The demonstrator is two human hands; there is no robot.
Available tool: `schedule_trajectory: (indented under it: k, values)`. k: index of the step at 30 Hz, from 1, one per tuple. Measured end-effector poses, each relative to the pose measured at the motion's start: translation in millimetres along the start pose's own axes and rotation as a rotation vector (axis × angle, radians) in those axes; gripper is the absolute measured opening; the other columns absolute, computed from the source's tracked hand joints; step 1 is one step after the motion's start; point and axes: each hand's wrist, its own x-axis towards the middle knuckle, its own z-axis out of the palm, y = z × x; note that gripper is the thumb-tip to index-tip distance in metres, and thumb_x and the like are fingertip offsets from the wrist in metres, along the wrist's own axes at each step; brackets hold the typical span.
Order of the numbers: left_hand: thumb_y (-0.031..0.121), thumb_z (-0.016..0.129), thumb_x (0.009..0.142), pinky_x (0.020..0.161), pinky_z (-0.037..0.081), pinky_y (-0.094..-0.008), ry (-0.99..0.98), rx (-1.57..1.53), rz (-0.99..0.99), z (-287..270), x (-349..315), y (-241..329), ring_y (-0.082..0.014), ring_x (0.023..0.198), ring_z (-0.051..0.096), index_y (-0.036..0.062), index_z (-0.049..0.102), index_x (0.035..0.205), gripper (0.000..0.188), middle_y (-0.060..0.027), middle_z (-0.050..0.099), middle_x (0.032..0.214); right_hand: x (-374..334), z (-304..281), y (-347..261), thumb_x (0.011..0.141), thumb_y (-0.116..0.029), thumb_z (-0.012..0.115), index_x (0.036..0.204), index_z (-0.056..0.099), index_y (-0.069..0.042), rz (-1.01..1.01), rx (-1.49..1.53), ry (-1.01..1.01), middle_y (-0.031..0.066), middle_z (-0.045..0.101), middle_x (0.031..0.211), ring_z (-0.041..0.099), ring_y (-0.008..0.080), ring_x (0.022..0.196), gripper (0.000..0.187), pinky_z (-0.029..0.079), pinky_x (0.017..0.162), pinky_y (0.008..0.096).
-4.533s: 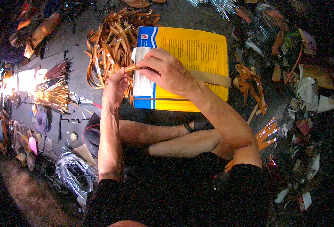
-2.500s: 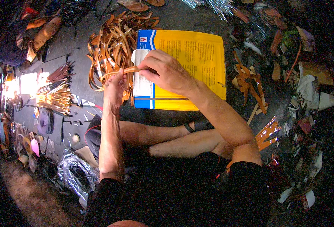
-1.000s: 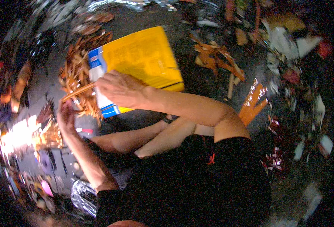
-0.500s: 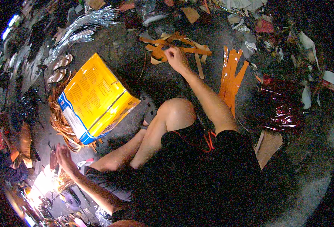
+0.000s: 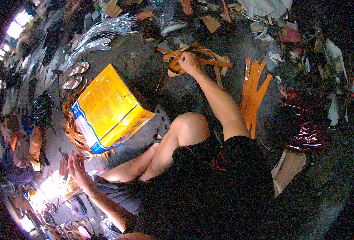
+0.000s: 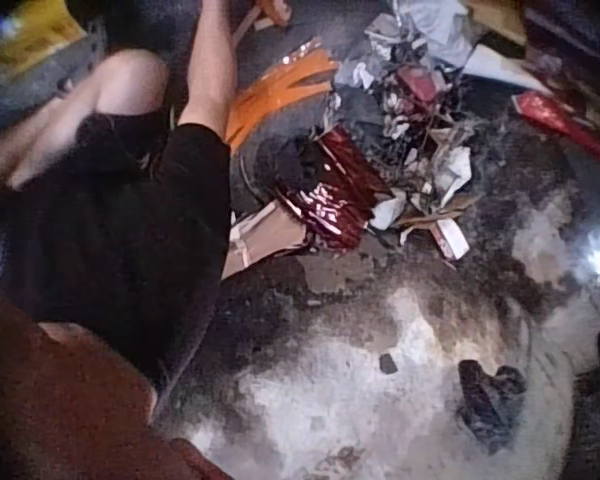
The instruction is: The person sits on the floor and repeatedly wraps thin brown straps around a yellow and blue cardboard box. They handle the straps by hand, pulling them taut and folding them over the box to secure it.
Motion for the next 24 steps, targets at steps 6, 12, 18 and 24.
schedule_trajectory:
  k: [6, 12, 18, 24]
  values:
    - [0.016, 0.055, 0.095, 0.081, 0.048, -0.0259, -0.177, 0.021, 0.003, 116, -31, 58, -0.0122, 0.086, 0.059, 0.0000, 0.064, 0.115, 0.027, -0.0040, 0.063, 0.090, -19, -67, -92, 0.093, -0.015, 0.059, 0.093, 0.062, 0.000, -0.208, 0.624, -0.102, 0.0080, 0.067, 0.084, 0.063, 0.0128, 0.076, 0.015, 0.049, 0.067, 0.0309]
    - [0.043, 0.053, 0.097, 0.090, 0.049, -0.0315, -0.643, -0.263, -0.185, 220, -32, 84, -0.0200, 0.103, 0.060, -0.0037, 0.049, 0.132, 0.058, -0.0152, 0.061, 0.117, -101, -118, -204, 0.094, -0.015, 0.058, 0.093, 0.063, -0.001, -0.405, 0.501, -0.206, 0.0071, 0.066, 0.084, 0.063, 0.0135, 0.077, 0.015, 0.051, 0.069, 0.0294]
    - [0.024, 0.062, 0.093, 0.080, 0.049, -0.0268, -0.518, -0.233, -0.132, 216, -8, 74, -0.0126, 0.089, 0.059, -0.0026, 0.054, 0.122, 0.041, -0.0079, 0.063, 0.099, -150, -90, -215, 0.083, -0.005, 0.065, 0.091, 0.063, -0.002, -0.807, 0.352, -0.215, 0.0110, 0.064, 0.084, 0.066, 0.0276, 0.077, 0.009, 0.053, 0.067, 0.0361]
    - [0.005, 0.058, 0.092, 0.072, 0.047, -0.0228, -0.615, -0.214, -0.066, 178, -37, 70, -0.0074, 0.079, 0.058, -0.0016, 0.062, 0.099, 0.011, -0.0019, 0.065, 0.084, -168, -81, -243, 0.089, -0.008, 0.063, 0.095, 0.060, -0.001, -0.322, 0.756, -0.415, 0.0136, 0.063, 0.084, 0.066, 0.0284, 0.078, 0.010, 0.053, 0.065, 0.0357]
